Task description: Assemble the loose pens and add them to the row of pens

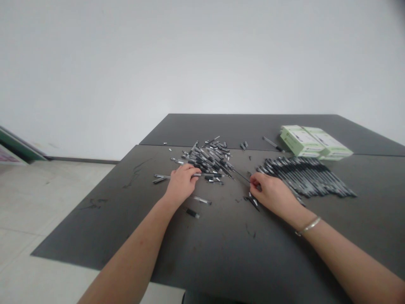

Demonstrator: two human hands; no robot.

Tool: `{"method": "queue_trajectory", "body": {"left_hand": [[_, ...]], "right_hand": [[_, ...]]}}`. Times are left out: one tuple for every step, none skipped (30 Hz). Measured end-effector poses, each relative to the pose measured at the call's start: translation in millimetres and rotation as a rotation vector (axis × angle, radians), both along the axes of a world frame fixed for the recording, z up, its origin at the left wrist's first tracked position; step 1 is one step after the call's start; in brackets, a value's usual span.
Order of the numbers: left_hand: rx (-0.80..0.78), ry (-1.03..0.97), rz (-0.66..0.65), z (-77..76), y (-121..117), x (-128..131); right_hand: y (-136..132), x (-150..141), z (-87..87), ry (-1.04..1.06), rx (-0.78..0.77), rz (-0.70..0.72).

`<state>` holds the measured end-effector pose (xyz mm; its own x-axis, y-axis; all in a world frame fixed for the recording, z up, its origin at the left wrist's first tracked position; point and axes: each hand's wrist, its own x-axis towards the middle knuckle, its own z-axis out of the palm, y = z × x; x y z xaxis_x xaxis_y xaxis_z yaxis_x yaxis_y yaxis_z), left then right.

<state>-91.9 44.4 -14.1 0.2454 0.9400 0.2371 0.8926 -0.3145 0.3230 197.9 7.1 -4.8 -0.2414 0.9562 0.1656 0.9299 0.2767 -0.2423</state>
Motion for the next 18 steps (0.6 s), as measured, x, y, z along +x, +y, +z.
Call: {"method": "queue_trajectory", "body": {"left_hand": [[0.002,-0.004,-0.008,0.4,-0.4,0.6],[0.005,-0.008,-0.018,0.7,-0.7,1.2],[0.011,-0.011,-0.029,0.7,-1.0,1.9],[0.018,-0.013,-0.040,0.5,-1.3,2.5],[0.025,-0.016,-0.053,0.1,-1.4,3.1],[0.032,-0.019,-0.065,-0.5,-1.4,3.7],[0.038,-0.024,-0.076,-1.3,-1.3,4.1],[0.043,-0.033,-0.085,-2.0,-0.9,4.4],[0.049,-0.044,-0.091,-2.7,-0.5,4.6],[0.057,-0.059,-0.093,-3.3,0.0,4.7],[0.070,-0.075,-0.092,-3.7,0.5,4.7],[0.085,-0.092,-0.091,-3.9,0.8,4.8],[0.102,-0.110,-0.091,-3.9,1.0,5.0],[0.118,-0.129,-0.096,-3.8,0.8,5.3],[0.128,-0.148,-0.105,-3.4,0.5,5.7],[0.134,-0.170,-0.115,-2.9,-0.1,6.3],[0.133,-0.192,-0.125,-2.3,-0.8,7.0],[0.125,-0.213,-0.132,-1.7,-1.6,7.8]], "right_hand": [[0.0,0.0,-0.2,0.012,0.008,0.003],[-0.2,0.0,-0.4,0.024,0.016,0.004],[-0.5,-0.2,-0.4,0.034,0.023,0.004],[-0.9,-0.4,-0.3,0.042,0.030,0.006],[-1.3,-0.8,-0.1,0.049,0.037,0.012],[-1.7,-1.2,0.1,0.057,0.048,0.021],[-2.1,-1.6,0.4,0.068,0.060,0.034],[-2.4,-2.1,0.5,0.080,0.073,0.047],[-2.6,-2.5,0.5,0.093,0.085,0.059],[-2.7,-2.9,0.3,0.106,0.094,0.068],[-2.7,-3.1,-0.2,0.119,0.097,0.073],[-2.5,-3.3,-0.7,0.132,0.095,0.075],[-2.3,-3.3,-1.4,0.145,0.089,0.077],[-2.1,-3.2,-2.1,0.157,0.084,0.079],[-1.9,-3.0,-2.6,0.166,0.081,0.081],[-1.6,-2.8,-2.9,0.171,0.079,0.086],[-1.4,-2.6,-3.1,0.173,0.081,0.096],[-1.3,-2.4,-3.1,0.173,0.085,0.106]]}}
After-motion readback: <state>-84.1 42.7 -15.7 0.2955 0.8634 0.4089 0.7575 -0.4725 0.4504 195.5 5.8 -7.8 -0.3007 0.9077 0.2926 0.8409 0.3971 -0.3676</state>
